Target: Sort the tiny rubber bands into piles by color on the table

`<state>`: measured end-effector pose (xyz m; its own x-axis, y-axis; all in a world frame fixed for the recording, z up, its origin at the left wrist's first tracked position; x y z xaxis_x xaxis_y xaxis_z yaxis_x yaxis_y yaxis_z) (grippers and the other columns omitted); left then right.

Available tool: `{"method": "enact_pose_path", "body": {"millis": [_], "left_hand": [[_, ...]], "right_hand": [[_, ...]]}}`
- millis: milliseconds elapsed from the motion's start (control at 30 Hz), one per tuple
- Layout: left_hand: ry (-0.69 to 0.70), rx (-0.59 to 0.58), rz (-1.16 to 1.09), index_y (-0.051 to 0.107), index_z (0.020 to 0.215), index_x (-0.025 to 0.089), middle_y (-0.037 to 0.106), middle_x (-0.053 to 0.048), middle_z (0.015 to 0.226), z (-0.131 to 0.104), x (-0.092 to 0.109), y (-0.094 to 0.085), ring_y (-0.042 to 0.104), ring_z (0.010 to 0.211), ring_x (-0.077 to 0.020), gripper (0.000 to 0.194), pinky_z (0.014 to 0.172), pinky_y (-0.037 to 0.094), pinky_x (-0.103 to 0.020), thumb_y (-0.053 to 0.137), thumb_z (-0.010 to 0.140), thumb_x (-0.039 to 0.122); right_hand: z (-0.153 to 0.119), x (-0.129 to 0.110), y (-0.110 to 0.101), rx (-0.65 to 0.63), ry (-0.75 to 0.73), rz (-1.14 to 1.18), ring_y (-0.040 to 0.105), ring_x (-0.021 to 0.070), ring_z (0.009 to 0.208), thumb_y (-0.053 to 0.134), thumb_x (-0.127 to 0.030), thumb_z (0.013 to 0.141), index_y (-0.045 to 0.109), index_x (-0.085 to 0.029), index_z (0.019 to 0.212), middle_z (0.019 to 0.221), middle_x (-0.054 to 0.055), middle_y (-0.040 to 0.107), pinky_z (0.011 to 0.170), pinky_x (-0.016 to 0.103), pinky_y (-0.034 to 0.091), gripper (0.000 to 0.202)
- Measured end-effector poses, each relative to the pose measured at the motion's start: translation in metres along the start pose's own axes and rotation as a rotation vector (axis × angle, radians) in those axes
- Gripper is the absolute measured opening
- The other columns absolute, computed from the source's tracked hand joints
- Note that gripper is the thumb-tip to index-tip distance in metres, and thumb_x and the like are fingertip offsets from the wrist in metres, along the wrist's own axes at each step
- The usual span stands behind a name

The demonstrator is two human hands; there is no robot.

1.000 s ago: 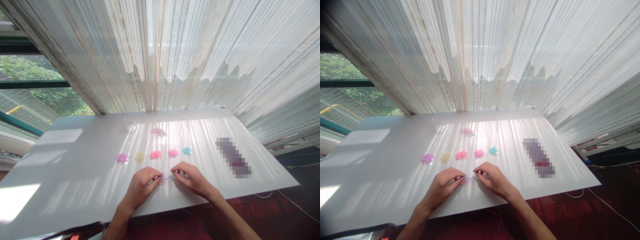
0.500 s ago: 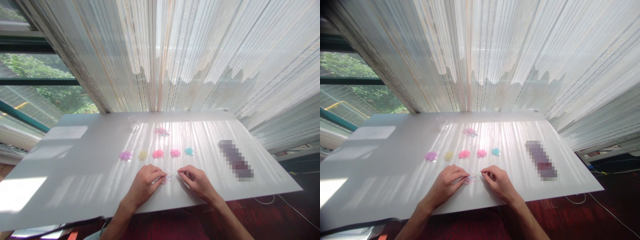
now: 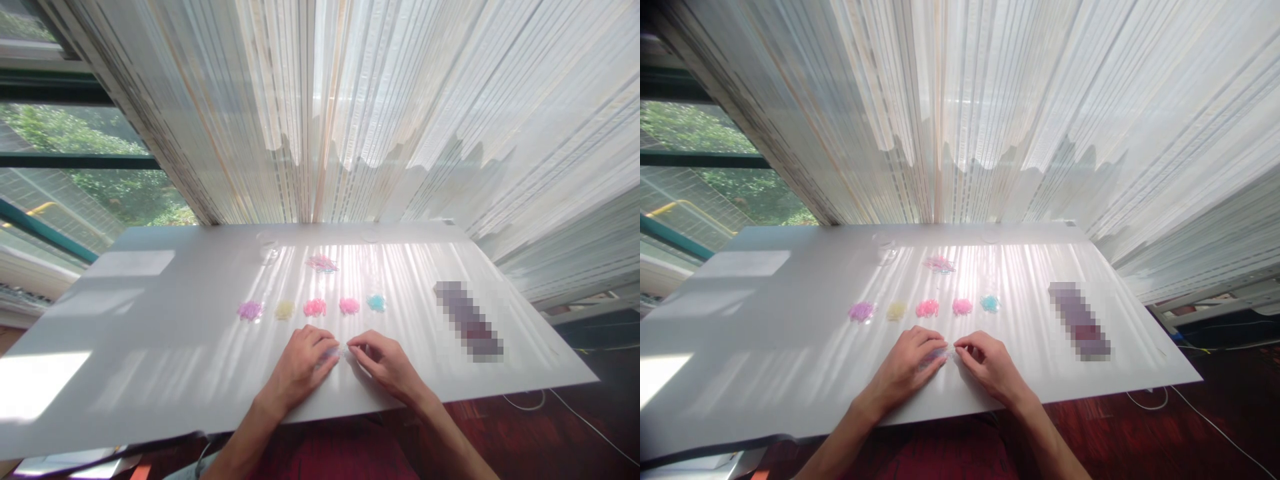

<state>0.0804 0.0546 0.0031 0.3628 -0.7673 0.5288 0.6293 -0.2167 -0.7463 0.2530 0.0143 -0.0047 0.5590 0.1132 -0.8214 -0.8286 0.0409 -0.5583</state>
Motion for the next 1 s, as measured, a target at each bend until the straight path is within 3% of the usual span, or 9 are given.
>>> {"method": "enact_pose_path", "body": {"millis": [267, 533, 1000], "left_hand": [[-0.054, 0.083, -0.07, 0.068, 0.117, 0.021, 0.076, -0.007, 0.101, 0.0, -0.004, -0.006, 0.068, 0.091, -0.0223, 0.018, 0.08, 0.051, -0.037, 0.064, 0.102, 0.032], [-0.072, 0.147, -0.119, 0.073, 0.1, 0.022, 0.076, -0.003, 0.087, 0.0, -0.004, -0.01, 0.067, 0.081, -0.0195, 0.014, 0.076, 0.047, -0.035, 0.06, 0.104, 0.027], [-0.104, 0.19, -0.146, 0.073, 0.096, 0.023, 0.076, -0.003, 0.083, 0.0, -0.001, -0.019, 0.067, 0.077, -0.0191, 0.016, 0.074, 0.049, -0.035, 0.061, 0.104, 0.03]], "right_hand": [[0.006, -0.005, 0.002, 0.009, -0.029, 0.007, 0.063, 0.0161, 0.069, 0.06, -0.034, 0.099, 0.078, -0.021, 0.098, 0.081, 0.004, 0.071, 0.066, 0.027, 0.054, 0.022], [0.011, -0.012, 0.006, -0.046, -0.053, -0.005, 0.065, 0.017, 0.073, 0.06, -0.032, 0.098, 0.077, -0.023, 0.099, 0.084, 0.004, 0.073, 0.066, 0.028, 0.054, 0.02], [0.011, -0.01, 0.007, 0.035, -0.086, 0.0, 0.067, 0.0176, 0.076, 0.068, -0.031, 0.093, 0.073, -0.023, 0.103, 0.089, 0.004, 0.073, 0.067, 0.028, 0.056, 0.014]]}}
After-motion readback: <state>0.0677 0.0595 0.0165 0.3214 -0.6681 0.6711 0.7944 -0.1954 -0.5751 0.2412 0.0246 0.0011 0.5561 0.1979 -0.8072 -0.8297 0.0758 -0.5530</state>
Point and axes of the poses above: each hand's wrist, its own z-axis towards the middle knuckle, its own y-axis out of the palm, x = y × z, the point moved 7 cm from there along z, towards the middle knuckle
